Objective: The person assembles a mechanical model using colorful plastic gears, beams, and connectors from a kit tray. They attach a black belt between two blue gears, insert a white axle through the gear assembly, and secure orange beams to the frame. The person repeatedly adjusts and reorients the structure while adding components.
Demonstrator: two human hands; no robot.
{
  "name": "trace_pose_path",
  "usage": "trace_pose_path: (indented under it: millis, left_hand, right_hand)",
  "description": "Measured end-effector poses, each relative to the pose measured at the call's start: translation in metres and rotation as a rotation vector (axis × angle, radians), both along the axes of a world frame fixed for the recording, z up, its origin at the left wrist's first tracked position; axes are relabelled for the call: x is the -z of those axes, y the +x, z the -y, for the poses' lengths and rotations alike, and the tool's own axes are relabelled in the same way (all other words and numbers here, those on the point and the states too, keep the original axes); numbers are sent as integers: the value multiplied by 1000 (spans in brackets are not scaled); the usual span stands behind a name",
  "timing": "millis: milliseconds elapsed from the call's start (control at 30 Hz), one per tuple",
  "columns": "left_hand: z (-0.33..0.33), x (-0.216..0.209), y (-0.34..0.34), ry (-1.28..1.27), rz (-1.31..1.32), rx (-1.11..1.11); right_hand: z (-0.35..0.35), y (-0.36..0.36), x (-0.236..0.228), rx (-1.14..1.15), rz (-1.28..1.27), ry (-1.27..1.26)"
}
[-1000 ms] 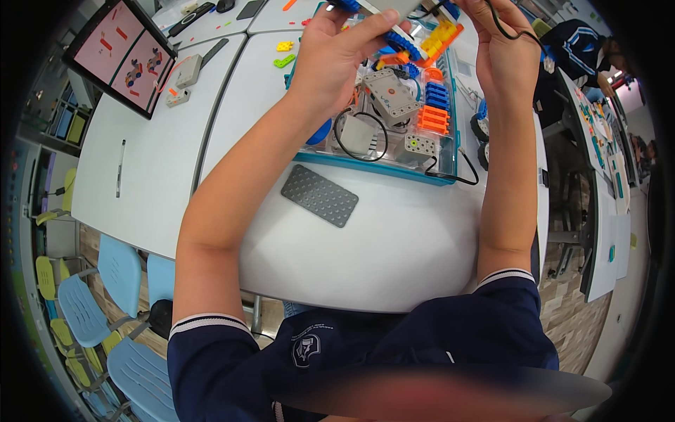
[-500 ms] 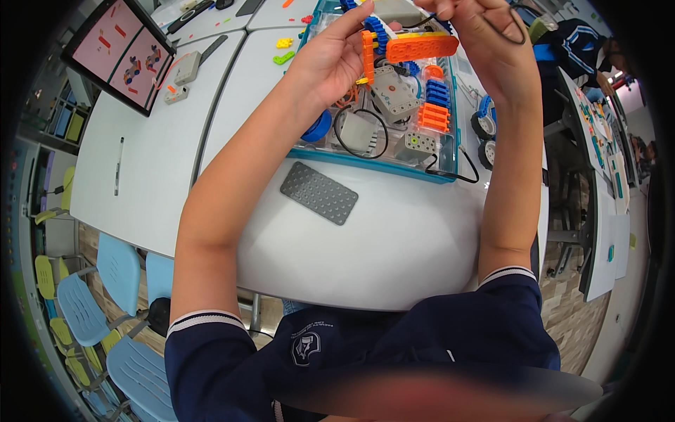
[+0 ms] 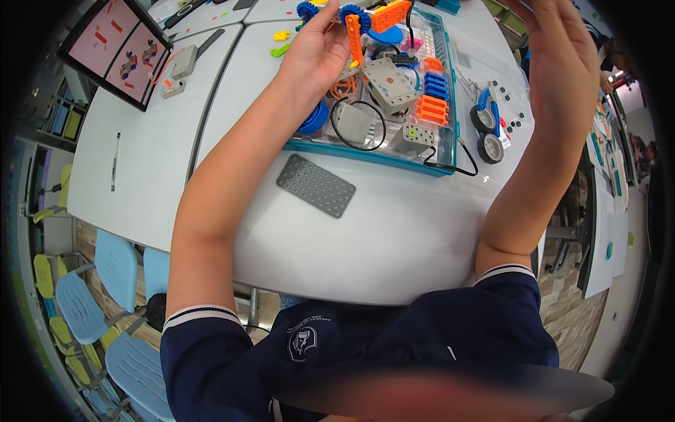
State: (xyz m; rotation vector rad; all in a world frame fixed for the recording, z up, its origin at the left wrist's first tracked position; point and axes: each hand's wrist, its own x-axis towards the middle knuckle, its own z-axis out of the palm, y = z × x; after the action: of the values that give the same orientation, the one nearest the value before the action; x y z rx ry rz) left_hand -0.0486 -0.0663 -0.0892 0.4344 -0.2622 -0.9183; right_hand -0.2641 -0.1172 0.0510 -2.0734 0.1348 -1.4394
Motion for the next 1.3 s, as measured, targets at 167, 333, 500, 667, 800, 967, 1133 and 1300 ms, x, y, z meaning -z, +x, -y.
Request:
trace_pose_path:
  millis: [167,333,500,667,800,967,1133,1300]
  left_hand:
    - [-4,-9,-6,-89,90,73]
    - [-9,-19,-26,-139,38,224]
    - [-10,-27,-25,-177,76,174]
    - [-9,-28,-17,-265,119,120]
    - [-10,-28,-21,-288,107,174]
    - [-18,-41,-31,-204,148,187]
    - [-34,-46,-42,-201,334,184]
    - [-58,-29,-62,-181,402,245]
  right_hand:
    - [18,0,4,-62,-432,177]
    - [35,13,30,-59,-891,25]
    - [34,30,53,-243,-875,171]
    - [41,39,60,-323,-817,250]
    - [45,42,68,-356,-825,246]
    - [43,38,64,-334,-810,248]
    - [24,12,70,-242,-626,310]
    - [-3,-32,93,-354,-499,493]
